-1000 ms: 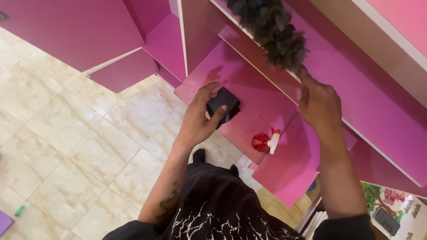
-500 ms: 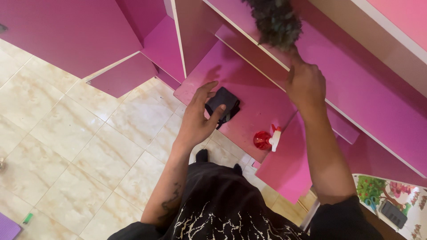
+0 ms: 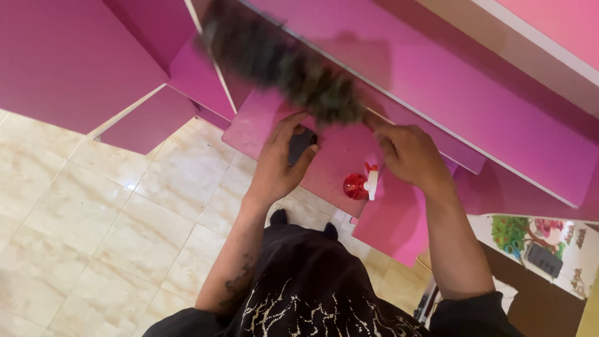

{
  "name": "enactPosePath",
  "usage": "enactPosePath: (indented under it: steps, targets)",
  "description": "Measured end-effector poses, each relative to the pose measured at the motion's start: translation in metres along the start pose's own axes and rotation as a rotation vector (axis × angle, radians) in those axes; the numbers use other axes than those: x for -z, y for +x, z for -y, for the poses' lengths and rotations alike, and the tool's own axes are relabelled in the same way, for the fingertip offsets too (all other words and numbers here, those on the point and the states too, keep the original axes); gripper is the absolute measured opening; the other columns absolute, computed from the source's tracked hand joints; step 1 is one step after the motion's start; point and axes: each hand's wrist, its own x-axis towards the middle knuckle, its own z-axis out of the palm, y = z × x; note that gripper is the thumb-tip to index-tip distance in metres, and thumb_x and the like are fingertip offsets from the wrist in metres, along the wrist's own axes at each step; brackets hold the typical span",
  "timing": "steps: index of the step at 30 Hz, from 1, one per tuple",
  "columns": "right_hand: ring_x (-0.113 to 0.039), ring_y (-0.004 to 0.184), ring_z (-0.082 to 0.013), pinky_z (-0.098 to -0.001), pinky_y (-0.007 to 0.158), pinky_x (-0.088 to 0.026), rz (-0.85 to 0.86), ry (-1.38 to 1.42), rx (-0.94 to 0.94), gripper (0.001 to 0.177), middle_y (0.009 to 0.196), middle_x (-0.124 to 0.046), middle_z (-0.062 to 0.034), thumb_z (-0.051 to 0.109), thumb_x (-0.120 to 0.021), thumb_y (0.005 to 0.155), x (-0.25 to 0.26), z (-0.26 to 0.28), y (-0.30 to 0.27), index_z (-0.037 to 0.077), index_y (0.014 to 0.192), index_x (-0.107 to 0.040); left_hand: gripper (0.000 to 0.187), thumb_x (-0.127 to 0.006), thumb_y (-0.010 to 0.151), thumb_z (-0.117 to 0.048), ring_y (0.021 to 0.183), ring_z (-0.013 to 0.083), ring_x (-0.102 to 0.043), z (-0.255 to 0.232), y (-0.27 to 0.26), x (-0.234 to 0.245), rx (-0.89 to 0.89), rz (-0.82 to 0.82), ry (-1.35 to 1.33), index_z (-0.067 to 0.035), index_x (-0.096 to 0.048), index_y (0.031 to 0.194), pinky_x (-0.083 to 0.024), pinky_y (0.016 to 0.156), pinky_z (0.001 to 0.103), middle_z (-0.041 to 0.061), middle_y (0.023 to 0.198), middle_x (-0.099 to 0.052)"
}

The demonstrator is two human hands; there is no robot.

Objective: The person uses a feather duster to clean the interior shelves of a pink cabinet. They systematically wipe the top, middle, and bottom shelves, as well as the side panels, moving the duster back and forth to remove dust.

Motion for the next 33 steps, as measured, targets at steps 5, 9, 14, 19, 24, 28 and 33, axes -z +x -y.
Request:
enactPosePath:
  steps: [5,9,14,19,24,28,33]
  targets:
    - [-0.070,0.077,-0.0372,-0.0495,0.073,-0.056,-0.121,0.040,-0.171,0.038,0.094,-0.070,-0.0230,0.015,-0.054,0.102,0.014,-0.026,-0.031,0.012,0.138,-0.066,0.059,-0.076,0.092,-0.012,0.119,0.0318,-0.065,-0.003,0.005,0.001,0.003,0.010,0.012,-0.002,-0.049,0.144,-0.053,0.099,0.042,0.017,0.135,-0.060]
    - [-0.073,0.076,-0.0361,-0.0498,0.082,-0.057,-0.273,-0.030,-0.473,0.044,0.093,-0.074,-0.0207,0.018,-0.051,0.105,0.039,-0.034,-0.039,0.018,0.149,-0.060,0.059,-0.075,0.092,-0.013,0.115,0.0298,-0.068,-0.007,0.004,0.005,0.028,0.010,-0.028,-0.006,-0.050,0.145,-0.055,0.096,0.040,0.016,0.138,-0.060]
    - [-0.070,0.090,-0.0438,-0.0553,0.079,-0.054,-0.335,-0.317,-0.361,0.049,0.100,-0.073,-0.0248,0.009,-0.055,0.100,0.033,-0.029,-0.017,0.016,0.147,-0.063,0.059,-0.075,0.092,-0.012,0.116,0.0296,-0.068,-0.006,0.003,0.006,0.042,0.017,-0.025,-0.006,-0.049,0.145,-0.055,0.095,0.040,0.015,0.138,-0.060]
    - [-0.072,0.082,-0.0424,-0.0527,0.080,-0.054,-0.291,-0.202,-0.373,0.048,0.094,-0.074,-0.0233,0.009,-0.053,0.101,0.006,0.000,0.014,0.016,0.148,-0.059,0.060,-0.076,0.091,-0.012,0.118,0.0296,-0.067,-0.006,-0.002,0.013,0.039,-0.001,0.002,-0.007,-0.050,0.145,-0.053,0.098,0.040,0.015,0.137,-0.060]
    - [-0.071,0.071,-0.0397,-0.0516,0.071,-0.055,-0.256,-0.107,-0.225,0.043,0.086,-0.071,-0.0242,0.006,-0.053,0.104,-0.008,0.023,0.022,0.013,0.146,-0.060,0.061,-0.075,0.091,-0.011,0.122,0.0301,-0.064,-0.001,-0.010,0.024,0.083,-0.025,0.018,-0.006,-0.049,0.146,-0.052,0.099,0.041,0.015,0.139,-0.059]
    - [-0.069,0.066,-0.0388,-0.0507,0.073,-0.054,-0.229,-0.102,-0.184,0.045,0.074,-0.068,-0.0227,0.008,-0.054,0.101,-0.012,0.039,0.017,0.013,0.145,-0.061,0.061,-0.075,0.091,-0.011,0.121,0.0292,-0.065,0.001,-0.011,0.021,0.088,-0.035,-0.020,-0.005,-0.049,0.145,-0.053,0.098,0.040,0.015,0.140,-0.059]
    - [-0.069,0.074,-0.0394,-0.0509,0.069,-0.053,-0.237,-0.045,-0.128,0.043,0.083,-0.071,-0.0204,0.012,-0.056,0.101,-0.010,0.046,-0.005,0.016,0.143,-0.063,0.061,-0.076,0.091,-0.012,0.120,0.0291,-0.065,-0.001,-0.011,0.016,0.057,-0.020,0.001,-0.004,-0.049,0.145,-0.052,0.099,0.040,0.015,0.138,-0.060]
